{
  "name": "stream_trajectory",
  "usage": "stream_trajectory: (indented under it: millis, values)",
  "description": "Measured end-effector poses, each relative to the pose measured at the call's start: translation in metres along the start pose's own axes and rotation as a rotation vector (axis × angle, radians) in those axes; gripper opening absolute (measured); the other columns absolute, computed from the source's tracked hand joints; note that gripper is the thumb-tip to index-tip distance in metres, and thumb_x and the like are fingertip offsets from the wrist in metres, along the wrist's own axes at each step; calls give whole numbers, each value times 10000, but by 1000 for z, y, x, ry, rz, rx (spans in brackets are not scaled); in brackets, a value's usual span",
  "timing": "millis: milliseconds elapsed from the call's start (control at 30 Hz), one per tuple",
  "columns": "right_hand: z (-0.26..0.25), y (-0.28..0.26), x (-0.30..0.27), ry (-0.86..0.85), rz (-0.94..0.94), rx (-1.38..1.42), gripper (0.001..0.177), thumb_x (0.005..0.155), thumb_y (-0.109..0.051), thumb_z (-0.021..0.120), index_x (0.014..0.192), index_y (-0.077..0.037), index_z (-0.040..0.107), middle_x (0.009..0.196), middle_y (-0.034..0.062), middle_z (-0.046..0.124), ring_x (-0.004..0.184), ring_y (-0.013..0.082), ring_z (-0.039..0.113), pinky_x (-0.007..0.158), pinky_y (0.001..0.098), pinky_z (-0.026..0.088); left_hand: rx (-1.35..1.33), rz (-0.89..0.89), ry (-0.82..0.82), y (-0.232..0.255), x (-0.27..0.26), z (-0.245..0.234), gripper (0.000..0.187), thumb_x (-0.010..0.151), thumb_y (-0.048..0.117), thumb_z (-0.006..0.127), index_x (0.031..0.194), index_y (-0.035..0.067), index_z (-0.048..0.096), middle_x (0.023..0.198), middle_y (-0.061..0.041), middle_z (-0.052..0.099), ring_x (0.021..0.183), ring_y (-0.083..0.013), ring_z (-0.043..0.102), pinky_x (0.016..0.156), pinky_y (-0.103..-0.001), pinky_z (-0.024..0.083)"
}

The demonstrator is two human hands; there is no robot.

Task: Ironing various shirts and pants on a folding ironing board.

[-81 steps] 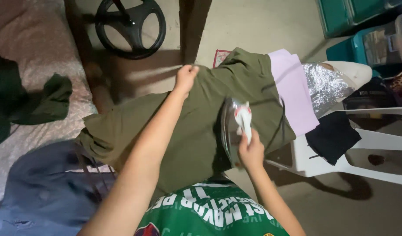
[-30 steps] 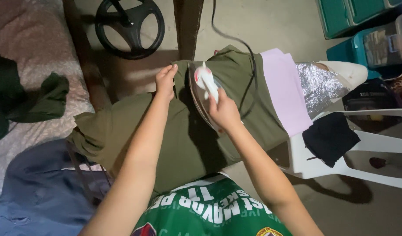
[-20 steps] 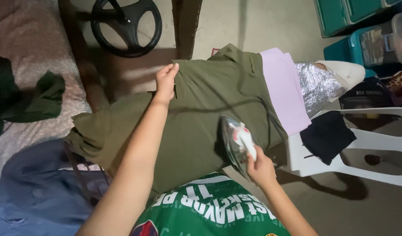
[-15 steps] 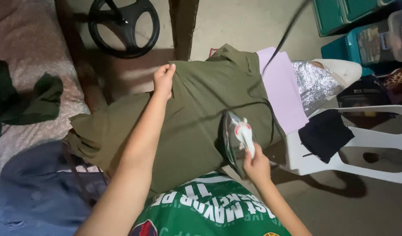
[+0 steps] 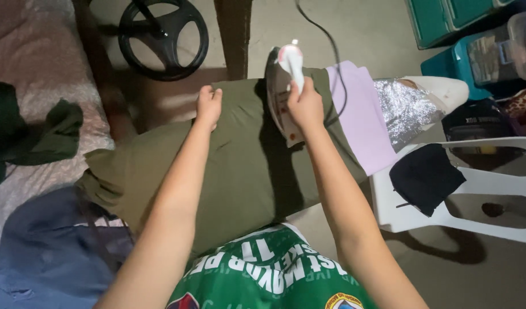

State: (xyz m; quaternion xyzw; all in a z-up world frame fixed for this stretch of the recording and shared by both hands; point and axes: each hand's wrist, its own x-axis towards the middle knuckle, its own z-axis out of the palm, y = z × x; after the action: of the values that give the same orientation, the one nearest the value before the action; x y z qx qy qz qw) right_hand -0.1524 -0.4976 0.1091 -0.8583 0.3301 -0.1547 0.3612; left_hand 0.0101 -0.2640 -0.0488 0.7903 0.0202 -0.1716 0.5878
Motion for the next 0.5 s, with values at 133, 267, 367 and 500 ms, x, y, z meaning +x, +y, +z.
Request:
stream_trajectory:
  millis: [133, 267, 367, 500]
  values:
    - [-19, 22, -24, -88, -103, -19, 288, 1034, -337, 550, 1097, -58, 583, 850, 273, 704, 826, 501, 672, 721, 578, 520, 159, 1, -40, -12, 15, 7, 401, 1038, 267, 627, 1308, -9, 520, 1136, -147, 664, 1045, -244, 625, 906, -395, 516]
    - [-90, 50, -106, -290, 6, -74, 338, 981, -317, 560, 1188, -50, 569, 809, 288, 690, 785, 494, 680, 680, 552, 542, 478, -129, -69, 9, 20, 19, 529, 883, 149, 638, 1383, 58, 491, 1262, -152, 642, 1165, -319, 613, 963, -437, 500]
    - [-149, 65, -160, -342, 209, -103, 346, 954, -313, 557, 1238, -120, 606, 761, 242, 707, 658, 452, 707, 635, 511, 563, 614, 421, 10, 39, 27, 46, 524, 881, 145, 677, 1372, 25, 535, 1308, -247, 608, 1207, -411, 585, 995, -489, 469]
    - [-184, 122, -218, -280, 298, -165, 340, 953, -306, 584, 1251, -148, 622, 700, 209, 709, 644, 399, 722, 632, 476, 566, 625, 385, -317, 110, 5, 116, 399, 931, 177, 598, 1322, 133, 662, 1291, -139, 681, 1163, -340, 664, 1031, -442, 513]
